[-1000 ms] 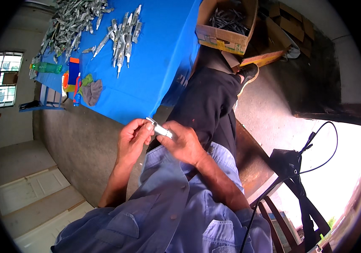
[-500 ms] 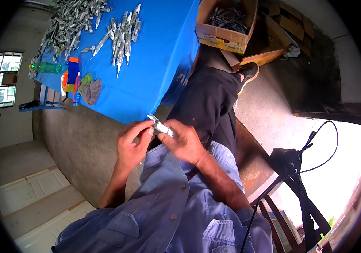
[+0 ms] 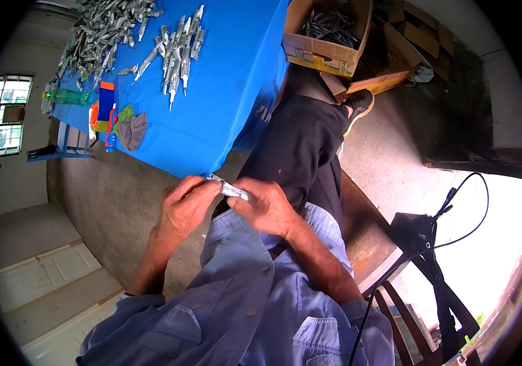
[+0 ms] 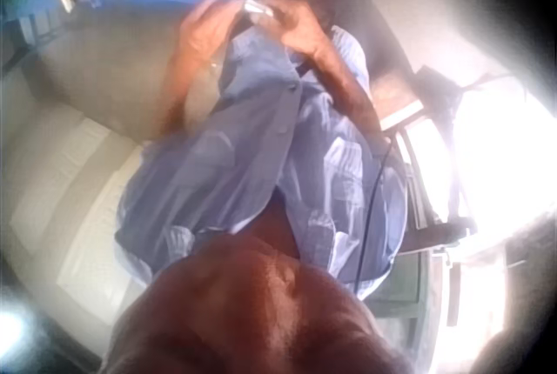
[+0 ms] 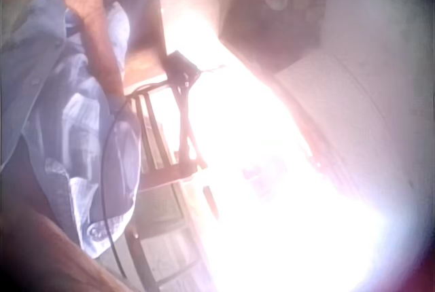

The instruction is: The person uses a red and blue handled tool to apply pressure or glue to small silver-colored metal components while seated at a blue table.

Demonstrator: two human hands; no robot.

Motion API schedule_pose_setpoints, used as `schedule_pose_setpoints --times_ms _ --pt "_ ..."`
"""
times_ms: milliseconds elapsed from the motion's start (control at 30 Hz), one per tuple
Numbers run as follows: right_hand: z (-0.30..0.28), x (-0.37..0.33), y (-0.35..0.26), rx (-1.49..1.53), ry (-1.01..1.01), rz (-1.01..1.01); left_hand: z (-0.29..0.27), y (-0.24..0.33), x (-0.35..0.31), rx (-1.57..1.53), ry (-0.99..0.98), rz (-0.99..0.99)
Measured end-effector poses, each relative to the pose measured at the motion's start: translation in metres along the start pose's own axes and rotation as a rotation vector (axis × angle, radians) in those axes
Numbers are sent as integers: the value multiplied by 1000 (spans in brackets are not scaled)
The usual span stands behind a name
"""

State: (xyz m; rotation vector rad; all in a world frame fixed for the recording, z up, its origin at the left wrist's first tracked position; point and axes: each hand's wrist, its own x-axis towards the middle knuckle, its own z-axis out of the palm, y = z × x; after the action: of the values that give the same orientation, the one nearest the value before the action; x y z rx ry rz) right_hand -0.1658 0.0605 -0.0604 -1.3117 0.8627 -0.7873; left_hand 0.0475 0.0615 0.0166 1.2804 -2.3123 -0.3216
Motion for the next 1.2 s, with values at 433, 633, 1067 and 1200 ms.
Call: schedule_pose_setpoints --times_ms 433,633,1067,1200 --pt "2 1 -7 -71 19 -77 -17 6 2 -93 -140 -163" --pt "5 0 -4 -118 46 -117 -10 9 -3 -29 -97 -209" --pt "7 -3 -2 -117 39 -114 -14 7 -5 -74 -98 -202" --pt "6 -3 2 -12 49 -153 -21 11 2 -245 -97 -290"
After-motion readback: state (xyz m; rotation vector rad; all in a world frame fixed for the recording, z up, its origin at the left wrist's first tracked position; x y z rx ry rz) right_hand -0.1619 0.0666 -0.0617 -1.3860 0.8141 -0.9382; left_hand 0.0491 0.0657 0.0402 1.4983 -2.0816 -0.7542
